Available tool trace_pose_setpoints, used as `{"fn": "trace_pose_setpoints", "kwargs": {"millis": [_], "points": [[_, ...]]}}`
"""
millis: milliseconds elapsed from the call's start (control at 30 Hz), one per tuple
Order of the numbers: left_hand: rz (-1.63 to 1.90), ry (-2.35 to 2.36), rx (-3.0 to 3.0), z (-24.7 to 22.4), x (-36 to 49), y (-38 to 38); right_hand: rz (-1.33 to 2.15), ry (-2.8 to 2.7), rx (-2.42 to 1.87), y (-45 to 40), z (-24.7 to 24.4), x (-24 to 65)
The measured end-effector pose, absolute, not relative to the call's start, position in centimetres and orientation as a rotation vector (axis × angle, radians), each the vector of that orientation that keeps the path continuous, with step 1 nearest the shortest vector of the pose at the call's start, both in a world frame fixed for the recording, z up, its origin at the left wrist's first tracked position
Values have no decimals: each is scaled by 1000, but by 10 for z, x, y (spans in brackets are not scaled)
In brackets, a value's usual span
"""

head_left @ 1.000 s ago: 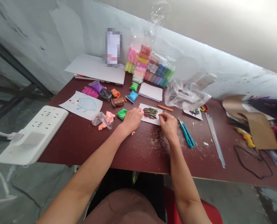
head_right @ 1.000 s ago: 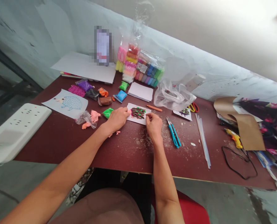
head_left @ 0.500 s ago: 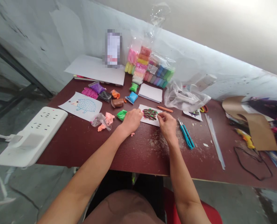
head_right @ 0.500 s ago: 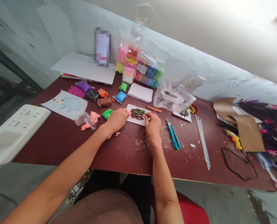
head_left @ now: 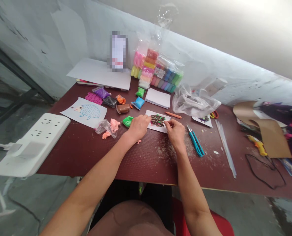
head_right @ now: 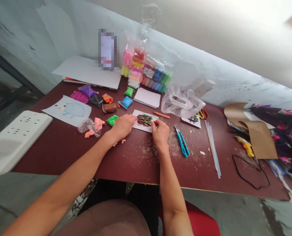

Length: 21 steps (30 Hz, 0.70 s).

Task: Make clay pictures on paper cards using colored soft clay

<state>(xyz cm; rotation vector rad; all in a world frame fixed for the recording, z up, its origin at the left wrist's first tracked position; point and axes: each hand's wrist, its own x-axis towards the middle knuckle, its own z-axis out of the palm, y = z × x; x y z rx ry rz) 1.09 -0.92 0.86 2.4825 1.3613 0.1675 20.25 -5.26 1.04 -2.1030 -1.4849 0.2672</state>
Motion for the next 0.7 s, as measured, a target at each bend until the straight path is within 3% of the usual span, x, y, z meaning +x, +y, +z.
{"fn": "trace_pose_setpoints", "kwargs": {"millis": [700], "points": [[118, 1339, 2521, 12, 11, -9, 124, -1645, -2326, -50, 13, 189]]}}
